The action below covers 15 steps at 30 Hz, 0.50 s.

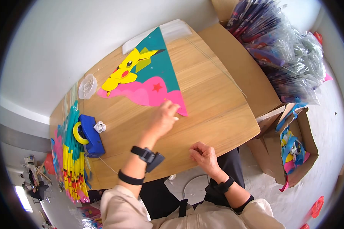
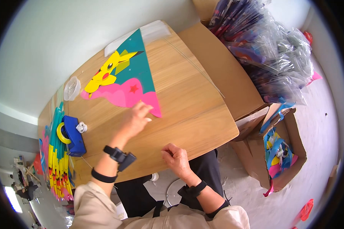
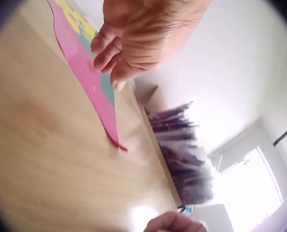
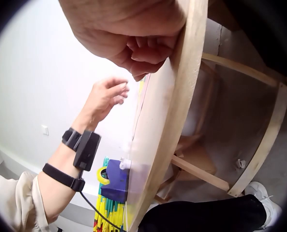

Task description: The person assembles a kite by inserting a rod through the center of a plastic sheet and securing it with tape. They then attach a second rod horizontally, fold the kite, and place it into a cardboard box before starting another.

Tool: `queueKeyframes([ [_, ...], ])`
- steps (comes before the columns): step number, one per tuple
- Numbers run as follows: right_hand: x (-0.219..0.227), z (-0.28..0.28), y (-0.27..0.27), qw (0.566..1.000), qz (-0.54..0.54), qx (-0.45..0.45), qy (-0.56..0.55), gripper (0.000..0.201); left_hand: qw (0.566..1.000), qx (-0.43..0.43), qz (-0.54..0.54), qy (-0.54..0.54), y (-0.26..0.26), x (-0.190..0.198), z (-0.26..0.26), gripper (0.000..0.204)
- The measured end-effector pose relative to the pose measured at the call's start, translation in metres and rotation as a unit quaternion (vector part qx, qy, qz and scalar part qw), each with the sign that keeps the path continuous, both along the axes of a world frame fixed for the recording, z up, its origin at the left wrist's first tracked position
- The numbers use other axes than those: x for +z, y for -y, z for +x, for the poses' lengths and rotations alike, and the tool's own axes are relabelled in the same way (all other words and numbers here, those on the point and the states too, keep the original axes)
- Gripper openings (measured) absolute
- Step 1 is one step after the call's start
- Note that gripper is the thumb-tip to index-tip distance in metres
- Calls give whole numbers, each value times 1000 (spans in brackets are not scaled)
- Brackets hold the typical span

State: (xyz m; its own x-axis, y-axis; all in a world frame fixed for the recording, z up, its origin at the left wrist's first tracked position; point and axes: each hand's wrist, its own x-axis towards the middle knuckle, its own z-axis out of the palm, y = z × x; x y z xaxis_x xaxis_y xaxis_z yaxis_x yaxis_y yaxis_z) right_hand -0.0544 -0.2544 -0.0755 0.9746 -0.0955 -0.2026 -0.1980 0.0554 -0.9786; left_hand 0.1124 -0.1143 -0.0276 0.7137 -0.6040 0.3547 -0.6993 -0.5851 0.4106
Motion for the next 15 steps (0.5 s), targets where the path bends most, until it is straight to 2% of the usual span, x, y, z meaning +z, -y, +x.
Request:
queueKeyframes([
  [2, -1, 0, 2, 999, -15, 29, 4, 6, 1000, -20, -19, 5, 15, -25, 1, 9],
  [5, 5, 1, 4, 1000, 7, 25, 4, 7, 1000, 19, 8, 18, 22, -48, 8, 15],
  [6, 7, 2, 6, 1000, 8, 23, 3, 7, 990, 94, -63, -80, 20, -49, 12, 16],
  [7, 10, 5, 7, 999, 21, 29, -12, 8, 961, 167, -132, -175, 16, -50, 17, 16],
  [8, 12, 9, 8, 998, 34, 35, -27, 8, 957, 159, -178, -164, 10, -54, 24, 17],
  [9, 16, 14, 9, 998, 36, 34, -27, 8, 958, 158, -177, -164, 5, -49, 26, 17],
  [10, 19, 21, 11, 999, 0, 36, -18, 9, 912, 139, -257, -289, -1, -45, 29, 16],
  [11, 22, 28, 12, 999, -35, 38, -9, 12, 843, 117, -331, -407, -3, -41, 30, 15],
  [12, 24, 37, 12, 999, -34, 36, -9, 12, 822, 108, -382, -409, -4, -43, 30, 13],
  [14, 28, 56, 11, 977, -143, -24, 154, 35, 821, 125, -385, -403, -11, -38, 29, 12],
  [15, 28, 65, 12, 977, -142, -26, 155, 35, 818, 143, -391, -397, -15, -34, 29, 11],
])
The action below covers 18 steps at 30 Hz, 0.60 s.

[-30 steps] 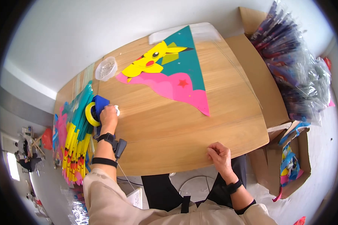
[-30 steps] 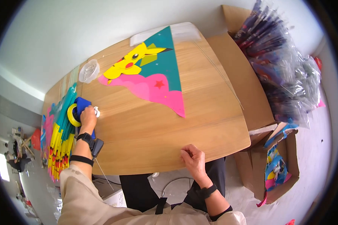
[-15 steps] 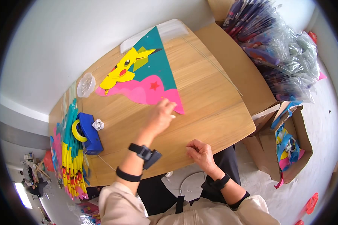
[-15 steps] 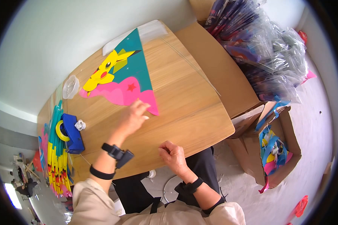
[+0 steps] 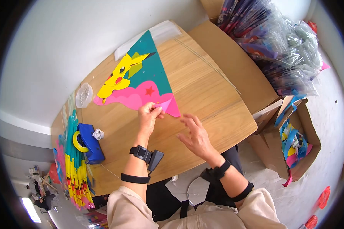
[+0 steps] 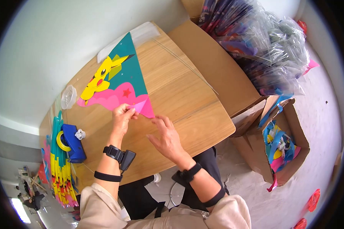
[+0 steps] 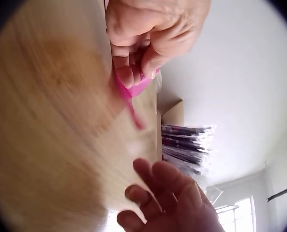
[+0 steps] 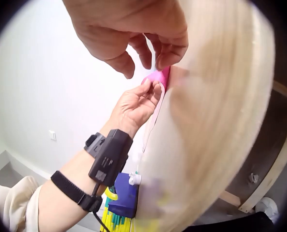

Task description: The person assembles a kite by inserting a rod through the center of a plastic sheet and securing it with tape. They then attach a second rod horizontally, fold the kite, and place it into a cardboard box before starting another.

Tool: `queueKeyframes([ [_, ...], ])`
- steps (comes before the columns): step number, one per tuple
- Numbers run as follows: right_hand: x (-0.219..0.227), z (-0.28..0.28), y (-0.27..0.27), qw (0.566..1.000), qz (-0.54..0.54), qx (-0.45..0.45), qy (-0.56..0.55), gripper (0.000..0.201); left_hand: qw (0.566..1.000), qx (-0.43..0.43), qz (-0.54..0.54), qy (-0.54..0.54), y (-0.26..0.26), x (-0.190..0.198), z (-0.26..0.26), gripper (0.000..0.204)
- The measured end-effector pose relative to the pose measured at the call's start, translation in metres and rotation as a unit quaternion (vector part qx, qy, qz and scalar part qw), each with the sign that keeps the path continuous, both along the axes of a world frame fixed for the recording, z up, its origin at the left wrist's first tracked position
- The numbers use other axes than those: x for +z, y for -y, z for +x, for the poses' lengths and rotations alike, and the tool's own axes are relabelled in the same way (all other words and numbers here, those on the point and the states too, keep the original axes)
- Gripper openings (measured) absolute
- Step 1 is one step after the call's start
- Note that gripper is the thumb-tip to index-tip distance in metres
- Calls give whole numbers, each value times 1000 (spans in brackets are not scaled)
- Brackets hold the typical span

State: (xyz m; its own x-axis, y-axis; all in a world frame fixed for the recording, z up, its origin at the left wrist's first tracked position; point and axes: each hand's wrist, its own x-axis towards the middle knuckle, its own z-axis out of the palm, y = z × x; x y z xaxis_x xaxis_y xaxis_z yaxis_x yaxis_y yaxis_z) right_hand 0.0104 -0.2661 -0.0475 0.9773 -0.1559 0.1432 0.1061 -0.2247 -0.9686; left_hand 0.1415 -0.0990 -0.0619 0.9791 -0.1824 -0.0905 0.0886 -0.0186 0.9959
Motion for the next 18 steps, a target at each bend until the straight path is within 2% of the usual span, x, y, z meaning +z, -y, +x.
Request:
queueKeyframes([
  [2, -3, 16, 0, 970, -227, -11, 82, 58, 999, 9, 35, 20, -7, 11, 0, 6],
  [3, -5, 20, -2, 970, -227, -12, 83, 58, 998, 47, 20, 37, -9, 19, 0, 4],
  [5, -11, 27, -7, 930, -361, 45, 52, 68, 989, 106, -19, 101, -13, 35, -1, 4],
  [6, -16, 28, -7, 930, -361, 44, 54, 68, 989, 105, -19, 103, -11, 46, -3, 4],
  [8, -24, 31, -8, 913, -401, 50, 60, 68, 968, 98, -49, 225, -8, 73, -9, 4],
  [10, -25, 32, -9, 910, -407, 44, 61, 69, 970, 63, -8, 237, -12, 95, -21, 7],
  [12, -26, 33, -9, 908, -412, 37, 62, 69, 962, 8, 76, 263, -15, 105, -30, 12],
  [13, -28, 33, -9, 909, -410, 34, 66, 68, 961, 6, 75, 266, -17, 104, -31, 12],
  [16, -30, 31, -11, 912, -403, 29, 72, 66, 963, 38, 46, 262, -25, 98, -33, 15],
  [18, -29, 32, -9, 914, -399, 21, 75, 65, 954, 94, 64, 279, -26, 97, -30, 13],
])
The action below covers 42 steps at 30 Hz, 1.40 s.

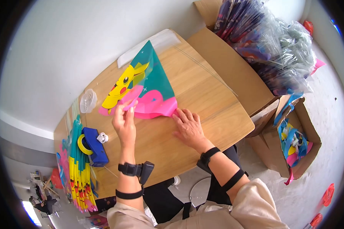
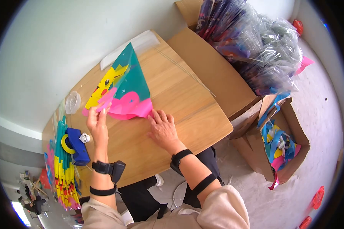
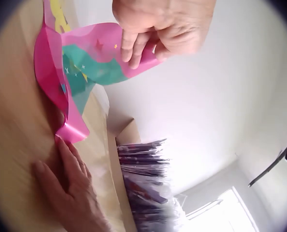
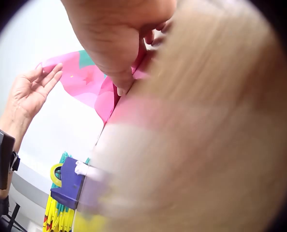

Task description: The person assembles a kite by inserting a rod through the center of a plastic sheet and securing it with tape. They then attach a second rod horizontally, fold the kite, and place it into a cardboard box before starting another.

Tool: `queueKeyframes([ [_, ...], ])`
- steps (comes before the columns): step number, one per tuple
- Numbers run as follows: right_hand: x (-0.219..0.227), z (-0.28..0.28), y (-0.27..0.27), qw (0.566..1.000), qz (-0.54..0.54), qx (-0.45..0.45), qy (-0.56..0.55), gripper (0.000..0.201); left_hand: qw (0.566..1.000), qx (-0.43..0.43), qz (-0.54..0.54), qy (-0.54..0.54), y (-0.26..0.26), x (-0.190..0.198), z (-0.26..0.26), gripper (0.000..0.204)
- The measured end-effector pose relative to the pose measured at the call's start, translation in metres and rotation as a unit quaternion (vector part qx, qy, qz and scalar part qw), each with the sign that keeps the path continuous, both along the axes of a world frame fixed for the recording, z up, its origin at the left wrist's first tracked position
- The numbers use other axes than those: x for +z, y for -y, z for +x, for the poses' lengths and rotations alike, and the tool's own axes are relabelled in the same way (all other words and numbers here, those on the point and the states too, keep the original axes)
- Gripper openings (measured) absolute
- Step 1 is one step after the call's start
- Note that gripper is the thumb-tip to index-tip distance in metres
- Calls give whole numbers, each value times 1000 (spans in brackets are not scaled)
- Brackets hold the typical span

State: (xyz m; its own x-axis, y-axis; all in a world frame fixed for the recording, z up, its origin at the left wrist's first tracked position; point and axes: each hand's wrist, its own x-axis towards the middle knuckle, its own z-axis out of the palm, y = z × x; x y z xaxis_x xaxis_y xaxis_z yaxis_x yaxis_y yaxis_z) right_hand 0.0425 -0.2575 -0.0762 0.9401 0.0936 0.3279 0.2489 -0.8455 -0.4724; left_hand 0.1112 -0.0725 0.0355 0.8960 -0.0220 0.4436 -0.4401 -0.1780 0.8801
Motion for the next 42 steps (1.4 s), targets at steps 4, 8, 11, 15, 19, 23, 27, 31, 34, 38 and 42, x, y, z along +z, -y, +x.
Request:
queueKeyframes([
  [4, -5, 11, 7, 999, 45, -2, 29, 53, 996, 15, 88, 2, -17, -10, 26, 10],
  [8, -5, 11, 10, 995, 99, -11, 31, 38, 989, -85, 123, -14, -6, -15, 26, 8],
  [11, 4, 14, 8, 978, 195, -72, 3, 27, 989, -70, 127, -23, 4, -36, 25, 8],
  [15, -8, 19, 9, 985, 160, -67, 8, 23, 934, -81, 339, 73, 39, -46, -1, 23],
  [19, -9, 20, 11, 951, 299, -84, 6, 15, 870, -154, 457, 102, 51, -59, -5, 27],
  [23, -8, 21, 10, 876, 472, -94, -39, 13, 864, -151, 462, 132, 50, -77, 1, 22],
  [27, -5, 19, 16, 873, 477, -86, -58, 11, 883, -170, 419, 124, 47, -91, 10, 11],
  [31, -5, 6, 17, 879, 467, -98, 15, 24, 949, -89, 303, 28, 48, -101, 14, 20],
  [34, 6, 1, 15, 911, 402, -94, 3, 32, 958, -99, 269, -24, 36, -98, 22, 26],
  [38, 3, 7, 12, 953, 300, -49, 6, 34, 972, -136, 165, -94, 21, -109, 32, 20],
  [42, -13, 15, 11, 989, 121, -8, 82, 32, 972, -91, 33, -215, 11, -96, 37, 18],
])
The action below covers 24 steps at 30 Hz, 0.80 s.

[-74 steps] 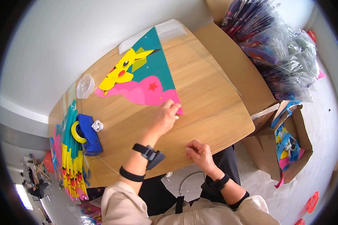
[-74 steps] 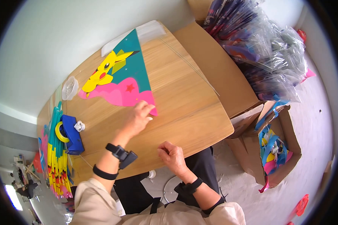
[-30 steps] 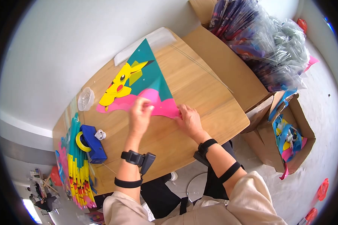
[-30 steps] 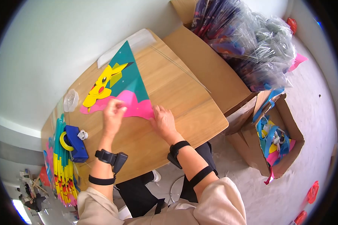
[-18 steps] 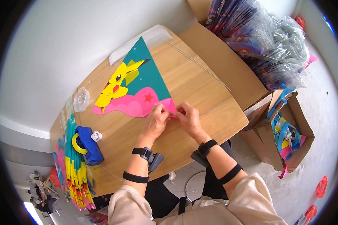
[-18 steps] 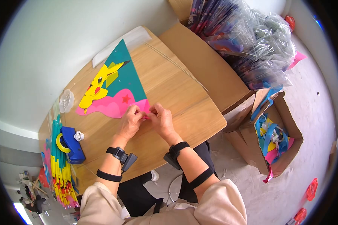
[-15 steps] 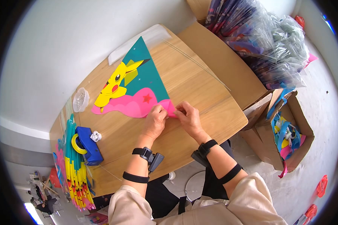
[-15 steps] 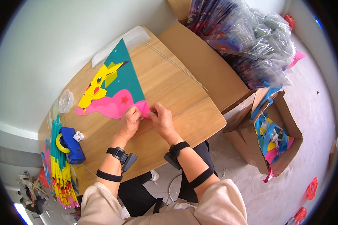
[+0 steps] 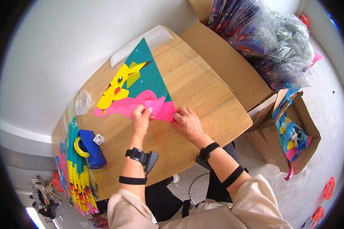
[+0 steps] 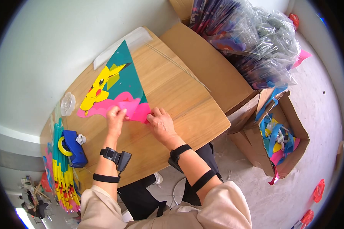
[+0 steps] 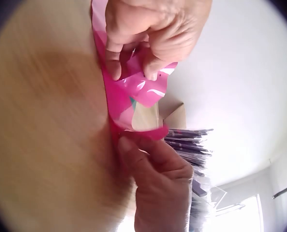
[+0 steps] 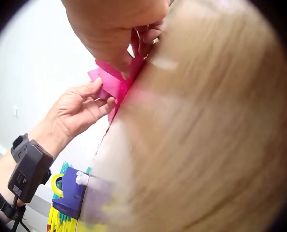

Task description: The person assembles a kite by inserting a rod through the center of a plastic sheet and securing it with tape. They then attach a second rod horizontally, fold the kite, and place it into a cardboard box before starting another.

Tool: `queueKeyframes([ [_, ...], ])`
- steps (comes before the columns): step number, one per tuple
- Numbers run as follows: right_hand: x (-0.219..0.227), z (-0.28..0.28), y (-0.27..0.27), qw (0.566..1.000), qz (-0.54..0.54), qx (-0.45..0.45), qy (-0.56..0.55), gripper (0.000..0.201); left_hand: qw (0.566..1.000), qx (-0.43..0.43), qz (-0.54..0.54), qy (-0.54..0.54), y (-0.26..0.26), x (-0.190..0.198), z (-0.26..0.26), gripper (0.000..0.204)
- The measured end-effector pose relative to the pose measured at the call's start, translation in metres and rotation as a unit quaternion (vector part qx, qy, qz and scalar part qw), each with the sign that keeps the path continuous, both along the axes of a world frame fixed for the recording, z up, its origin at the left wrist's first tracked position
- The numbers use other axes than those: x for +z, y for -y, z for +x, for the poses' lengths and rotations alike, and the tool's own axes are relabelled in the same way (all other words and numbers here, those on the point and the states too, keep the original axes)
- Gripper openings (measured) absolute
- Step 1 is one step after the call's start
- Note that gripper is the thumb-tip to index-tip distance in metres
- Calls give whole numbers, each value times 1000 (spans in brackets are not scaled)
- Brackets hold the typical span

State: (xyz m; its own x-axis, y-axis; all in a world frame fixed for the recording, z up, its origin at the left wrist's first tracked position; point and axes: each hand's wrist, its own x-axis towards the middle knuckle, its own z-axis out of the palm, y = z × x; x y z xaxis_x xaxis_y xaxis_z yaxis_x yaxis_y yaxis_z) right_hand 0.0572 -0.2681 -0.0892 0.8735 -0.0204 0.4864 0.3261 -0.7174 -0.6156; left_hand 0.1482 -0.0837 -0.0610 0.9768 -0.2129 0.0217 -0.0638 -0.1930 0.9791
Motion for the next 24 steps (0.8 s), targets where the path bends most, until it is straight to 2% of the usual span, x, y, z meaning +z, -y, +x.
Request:
queueKeyframes([
  [2, 6, 0, -1, 998, -53, -12, -33, 36, 993, 90, -21, 72, -11, 18, 7, 18],
  [3, 9, 0, -3, 998, -52, -11, -30, 36, 993, 90, -20, 74, -14, 30, 11, 18],
  [5, 17, -1, -6, 995, 41, -34, -85, 50, 978, 132, 6, 163, -21, 55, 21, 19],
  [6, 24, -2, -6, 995, 43, -32, -83, 50, 977, 134, 8, 166, -26, 65, 24, 19],
  [8, 36, -4, -5, 1000, 2, -25, 4, 65, 974, 97, 31, 204, -32, 81, 28, 19],
  [9, 33, -5, -9, 1000, 3, -25, 6, 65, 972, 101, 39, 210, -33, 90, 27, 19],
  [10, 25, -8, -15, 993, -91, 31, -71, 69, 971, 102, 39, 212, -31, 101, 23, 19],
  [11, 18, -8, -19, 968, -184, 86, -148, 74, 961, 123, 36, 246, -29, 112, 20, 20],
  [13, 10, -4, -21, 970, -185, 81, -138, 76, 948, 144, 33, 281, -17, 147, 3, 20],
  [15, 7, 0, -24, 971, -187, 80, -128, 78, 923, 164, -16, 348, 7, 177, -27, 18],
  [16, 7, 5, -25, 969, -193, 78, -130, 77, 923, 164, -15, 348, 7, 172, -32, 18],
  [18, 8, 8, -26, 967, -203, 78, -129, 76, 940, 86, 99, 314, 2, 157, -47, 17],
  [21, 16, 9, -24, 974, -189, 44, -114, 68, 942, 66, 171, 282, 14, 134, -89, 18],
  [22, 21, 3, -21, 990, 13, -2, -140, 58, 942, 58, 177, 279, 19, 128, -106, 19],
  [23, 29, -4, -16, 963, 212, -46, -161, 48, 946, 61, 175, 265, 19, 113, -120, 19],
  [24, 43, -19, -10, 964, 208, -44, -161, 48, 950, 65, 172, 251, 18, 95, -130, 18],
])
